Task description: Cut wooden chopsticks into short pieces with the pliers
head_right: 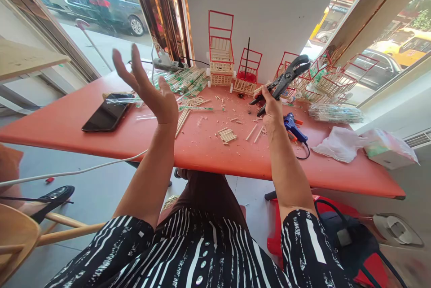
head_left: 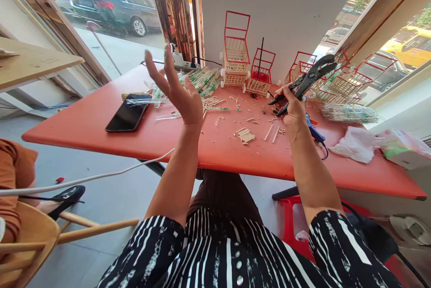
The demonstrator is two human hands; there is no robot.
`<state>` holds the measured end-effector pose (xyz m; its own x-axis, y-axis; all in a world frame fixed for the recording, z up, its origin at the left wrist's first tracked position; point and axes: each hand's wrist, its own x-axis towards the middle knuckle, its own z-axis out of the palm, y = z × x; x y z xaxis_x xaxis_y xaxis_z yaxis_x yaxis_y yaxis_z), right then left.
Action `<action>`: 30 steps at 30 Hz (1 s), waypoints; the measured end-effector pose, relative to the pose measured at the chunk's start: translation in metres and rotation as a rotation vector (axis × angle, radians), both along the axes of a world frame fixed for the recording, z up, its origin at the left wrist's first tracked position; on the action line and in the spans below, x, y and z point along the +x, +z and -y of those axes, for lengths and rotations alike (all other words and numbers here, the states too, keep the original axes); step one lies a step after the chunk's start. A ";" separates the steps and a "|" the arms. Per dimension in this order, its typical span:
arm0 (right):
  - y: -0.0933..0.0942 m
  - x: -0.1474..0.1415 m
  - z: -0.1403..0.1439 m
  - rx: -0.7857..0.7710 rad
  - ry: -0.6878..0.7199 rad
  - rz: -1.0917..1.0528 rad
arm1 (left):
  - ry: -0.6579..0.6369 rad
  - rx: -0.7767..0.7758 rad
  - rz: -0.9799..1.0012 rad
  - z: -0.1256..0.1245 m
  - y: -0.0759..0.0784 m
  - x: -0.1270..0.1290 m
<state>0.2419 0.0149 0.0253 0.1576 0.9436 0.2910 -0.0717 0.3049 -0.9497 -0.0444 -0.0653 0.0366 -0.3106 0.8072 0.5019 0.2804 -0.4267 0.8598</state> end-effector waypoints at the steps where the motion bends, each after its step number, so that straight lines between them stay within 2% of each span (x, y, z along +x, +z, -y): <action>1: 0.000 -0.001 0.000 -0.002 0.001 0.004 | 0.013 0.006 -0.019 0.000 0.001 -0.001; 5: -0.001 -0.013 0.006 -0.015 0.023 0.035 | 0.072 0.029 -0.079 -0.006 0.000 -0.006; 10: -0.002 -0.029 0.017 -0.007 0.033 0.068 | 0.186 0.055 0.028 -0.018 -0.019 -0.006; 14: -0.006 -0.038 0.023 0.013 0.074 0.130 | 0.154 0.038 0.046 -0.026 -0.031 0.006; 16: -0.008 -0.043 0.027 0.025 0.112 0.171 | 0.049 0.027 0.027 -0.029 -0.035 0.016; 20: -0.015 -0.052 0.033 0.045 0.160 0.228 | -0.369 -0.110 0.139 -0.031 -0.042 0.034; 22: -0.019 -0.055 0.034 0.050 0.159 0.245 | -0.520 -0.201 0.228 -0.030 -0.044 0.037; 25: -0.022 -0.057 0.036 0.046 0.158 0.251 | -0.644 -0.272 0.279 -0.028 -0.046 0.036; 28: -0.021 -0.059 0.040 0.006 0.230 0.227 | -0.718 -0.305 0.202 -0.026 -0.047 0.033; 30: -0.020 -0.061 0.043 -0.035 0.276 0.207 | -0.723 -0.316 0.136 -0.026 -0.047 0.034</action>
<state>0.1811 -0.0279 0.0055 -0.1638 0.9523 0.2574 0.0481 0.2683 -0.9621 -0.0107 -0.0397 -0.0105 0.3020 0.9296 0.2114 -0.0888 -0.1934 0.9771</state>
